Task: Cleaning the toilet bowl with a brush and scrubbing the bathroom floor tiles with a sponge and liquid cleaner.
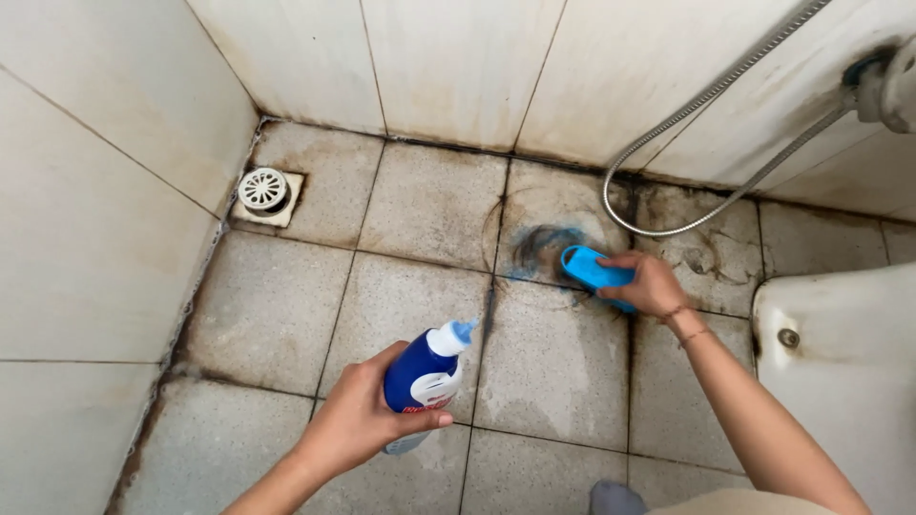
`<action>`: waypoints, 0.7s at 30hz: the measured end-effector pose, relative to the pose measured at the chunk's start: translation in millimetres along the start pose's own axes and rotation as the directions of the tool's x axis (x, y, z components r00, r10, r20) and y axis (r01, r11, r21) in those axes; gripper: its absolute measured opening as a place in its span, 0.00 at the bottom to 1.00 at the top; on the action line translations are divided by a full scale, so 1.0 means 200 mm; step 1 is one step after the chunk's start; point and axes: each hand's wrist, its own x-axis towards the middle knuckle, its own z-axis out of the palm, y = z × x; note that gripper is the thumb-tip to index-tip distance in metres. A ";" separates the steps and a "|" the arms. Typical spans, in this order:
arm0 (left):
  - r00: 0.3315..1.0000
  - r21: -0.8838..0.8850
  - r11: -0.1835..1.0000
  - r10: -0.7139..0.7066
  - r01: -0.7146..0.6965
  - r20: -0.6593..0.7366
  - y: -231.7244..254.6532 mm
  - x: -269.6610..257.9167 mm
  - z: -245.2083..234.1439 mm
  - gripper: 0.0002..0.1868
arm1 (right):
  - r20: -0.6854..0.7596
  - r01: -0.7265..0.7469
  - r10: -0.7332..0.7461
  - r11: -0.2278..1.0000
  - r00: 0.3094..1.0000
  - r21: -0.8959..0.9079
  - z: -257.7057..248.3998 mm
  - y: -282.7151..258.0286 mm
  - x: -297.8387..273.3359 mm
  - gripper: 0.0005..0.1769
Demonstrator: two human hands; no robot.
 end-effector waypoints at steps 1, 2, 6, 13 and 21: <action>1.000 -0.004 1.000 0.001 -0.001 0.000 0.00 0.01 0.00 0.29 | 0.000 0.001 -0.001 1.000 1.000 -0.005 -0.02 0.04 0.02 0.36; 1.000 0.000 1.000 0.021 -0.021 -0.006 0.00 0.02 0.01 0.29 | -0.073 -0.006 -0.001 0.995 0.997 -0.095 -0.04 0.07 0.04 0.35; 0.999 -0.030 1.000 0.002 -0.001 0.036 0.04 0.01 0.03 0.34 | -0.172 0.084 -0.112 0.983 0.979 -0.164 0.00 0.08 0.06 0.35; 1.000 -0.004 1.000 -0.009 0.009 -0.003 0.03 -0.01 0.03 0.28 | -0.035 -0.015 0.007 0.968 0.999 -0.250 -0.10 0.10 0.11 0.37; 0.998 0.037 0.998 -0.052 0.051 0.027 0.04 -0.02 0.03 0.29 | -0.244 0.045 -0.088 0.983 0.966 -0.176 -0.06 0.01 0.17 0.35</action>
